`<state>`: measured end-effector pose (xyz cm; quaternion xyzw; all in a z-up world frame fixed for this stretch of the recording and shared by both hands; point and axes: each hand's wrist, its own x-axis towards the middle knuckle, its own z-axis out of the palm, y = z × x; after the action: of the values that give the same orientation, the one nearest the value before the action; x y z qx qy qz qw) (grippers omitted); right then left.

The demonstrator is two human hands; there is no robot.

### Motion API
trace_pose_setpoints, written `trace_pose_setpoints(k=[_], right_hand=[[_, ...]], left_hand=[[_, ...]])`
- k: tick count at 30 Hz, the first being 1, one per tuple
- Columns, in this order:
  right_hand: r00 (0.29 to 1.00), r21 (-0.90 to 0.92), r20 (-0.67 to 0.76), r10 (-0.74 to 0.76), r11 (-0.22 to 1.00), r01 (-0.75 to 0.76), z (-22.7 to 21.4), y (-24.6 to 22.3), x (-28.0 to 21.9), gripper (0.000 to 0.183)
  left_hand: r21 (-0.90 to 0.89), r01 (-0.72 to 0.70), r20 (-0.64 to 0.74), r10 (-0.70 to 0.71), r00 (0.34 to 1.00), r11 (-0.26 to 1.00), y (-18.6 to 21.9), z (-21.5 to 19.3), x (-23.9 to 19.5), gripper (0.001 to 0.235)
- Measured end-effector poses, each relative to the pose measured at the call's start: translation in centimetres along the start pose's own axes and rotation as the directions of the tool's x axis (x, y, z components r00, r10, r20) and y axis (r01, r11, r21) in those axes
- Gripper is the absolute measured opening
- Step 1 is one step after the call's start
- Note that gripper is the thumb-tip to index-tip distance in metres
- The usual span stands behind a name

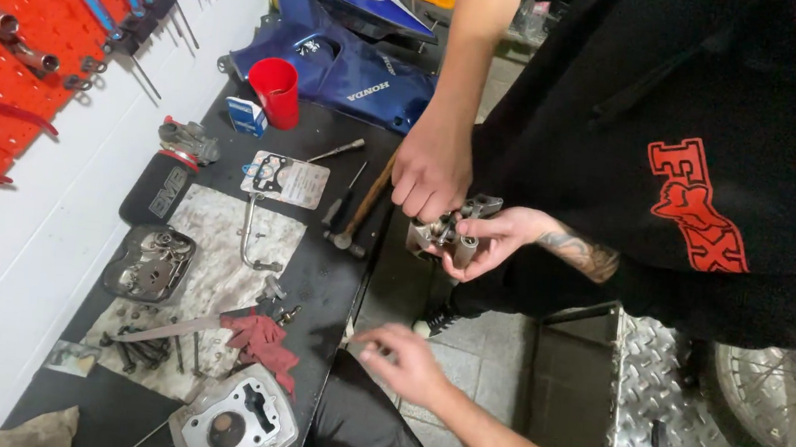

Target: The person works on a disassembled motorcycle cylinder head, using a screwdriver to remove and insert pins and a small metal ring. They handle the cylinder head and a separate metal component, repeatedly inserting and removing fasteners while another person stands nearby.

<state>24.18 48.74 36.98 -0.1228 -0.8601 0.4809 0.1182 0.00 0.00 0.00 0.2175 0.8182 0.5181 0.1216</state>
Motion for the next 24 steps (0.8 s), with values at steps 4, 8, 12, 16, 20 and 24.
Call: trace_pose_setpoints(k=[4,8,12,16,20,24], right_hand=[[0.839,-0.088,-0.543,0.008,0.994,-0.067,-7.4,-1.0,-1.9,0.014],[0.704,-0.171,-0.707,0.063,0.951,-0.257,-12.6,-4.9,-1.3,0.023],[0.689,-0.117,-0.701,0.186,0.923,-0.368,-12.0,-5.9,-0.5,0.03],[0.708,-0.099,-0.685,0.171,0.941,-0.323,-11.0,-5.6,-0.2,0.037],[0.734,-0.035,-0.638,0.232,0.944,-0.328,-10.4,-6.1,-0.5,0.04],[0.757,0.008,-0.627,0.182,0.974,-0.228,-9.8,-6.6,-0.9,0.034]], left_hand=[[-0.006,-0.006,0.054,0.007,0.999,1.0,11.6,6.3,2.6,0.046],[0.044,-0.104,0.246,0.09,0.965,0.994,48.5,8.5,7.1,0.042],[-0.098,-0.259,0.403,0.276,0.872,0.961,57.7,16.1,14.6,0.079],[-0.477,-0.117,0.457,0.36,0.814,0.871,58.1,23.3,17.9,0.1],[-0.616,0.352,0.644,0.193,0.74,0.705,57.0,26.4,16.2,0.071],[-0.673,0.193,0.495,0.241,0.835,0.714,57.9,25.0,14.7,0.052]])
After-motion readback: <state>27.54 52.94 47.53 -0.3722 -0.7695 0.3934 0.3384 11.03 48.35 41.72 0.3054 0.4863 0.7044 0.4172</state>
